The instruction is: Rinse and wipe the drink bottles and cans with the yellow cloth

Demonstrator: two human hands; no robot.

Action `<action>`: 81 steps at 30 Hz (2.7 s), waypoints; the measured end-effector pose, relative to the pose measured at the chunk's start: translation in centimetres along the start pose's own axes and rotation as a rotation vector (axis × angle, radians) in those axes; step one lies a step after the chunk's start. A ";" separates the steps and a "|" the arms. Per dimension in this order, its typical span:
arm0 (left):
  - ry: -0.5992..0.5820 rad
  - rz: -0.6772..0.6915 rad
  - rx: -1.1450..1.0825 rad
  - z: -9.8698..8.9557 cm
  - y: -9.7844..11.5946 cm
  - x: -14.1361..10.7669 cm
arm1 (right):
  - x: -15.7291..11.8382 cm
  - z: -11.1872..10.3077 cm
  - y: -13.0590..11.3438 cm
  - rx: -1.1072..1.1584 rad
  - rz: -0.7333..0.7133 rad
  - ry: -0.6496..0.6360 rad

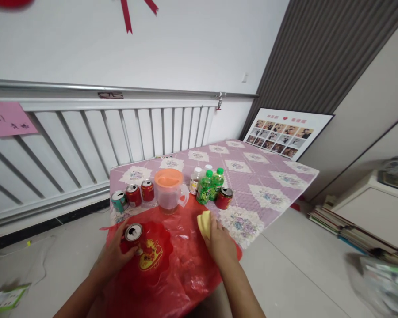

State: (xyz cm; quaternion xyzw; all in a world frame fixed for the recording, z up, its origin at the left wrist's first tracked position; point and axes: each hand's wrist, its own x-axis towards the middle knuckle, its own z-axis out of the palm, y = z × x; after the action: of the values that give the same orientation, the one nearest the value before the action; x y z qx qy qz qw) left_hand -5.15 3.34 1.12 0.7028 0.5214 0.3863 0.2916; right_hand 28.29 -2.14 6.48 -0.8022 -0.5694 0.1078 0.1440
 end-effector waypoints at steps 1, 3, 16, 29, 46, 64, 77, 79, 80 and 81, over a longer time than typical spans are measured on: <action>0.001 -0.001 0.000 0.0 0.0 0.0 | -0.4 0.4 0.1 -0.027 -0.014 -0.011; 0.001 0.003 -0.002 0.0 -0.1 0.0 | -1.2 1.3 0.1 -0.067 -0.036 -0.034; -0.008 0.069 -0.026 0.3 -1.9 0.0 | -1.0 0.2 -1.4 -0.189 0.026 0.051; -0.030 0.085 0.003 0.3 -2.0 0.2 | 1.2 0.7 1.5 -0.099 0.038 -0.036; -0.021 0.101 -0.001 0.2 -1.9 0.3 | -1.1 4.0 -1.2 -0.378 -0.028 0.081; -0.019 0.042 -0.023 -0.1 -0.7 0.4 | 0.2 4.4 1.0 -0.281 -0.103 -0.052; -0.041 -0.016 -0.079 -0.9 1.4 0.3 | -1.7 5.0 0.5 -0.338 -0.158 -0.037; -0.038 0.004 -0.091 -1.0 1.3 0.3 | -1.9 5.7 0.5 -0.345 -0.153 -0.038; -0.035 0.016 -0.091 -1.0 1.2 0.4 | -1.9 5.9 0.5 -0.345 -0.156 -0.037; -0.031 0.028 -0.089 -1.0 1.2 0.4 | -1.8 6.0 0.6 -0.345 -0.161 -0.036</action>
State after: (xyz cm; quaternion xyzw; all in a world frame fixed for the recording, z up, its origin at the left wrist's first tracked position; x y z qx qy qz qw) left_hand -5.34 3.36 2.69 0.7022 0.4892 0.4024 0.3252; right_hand 26.22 -3.41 0.70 -0.7646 -0.6444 0.0112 0.0021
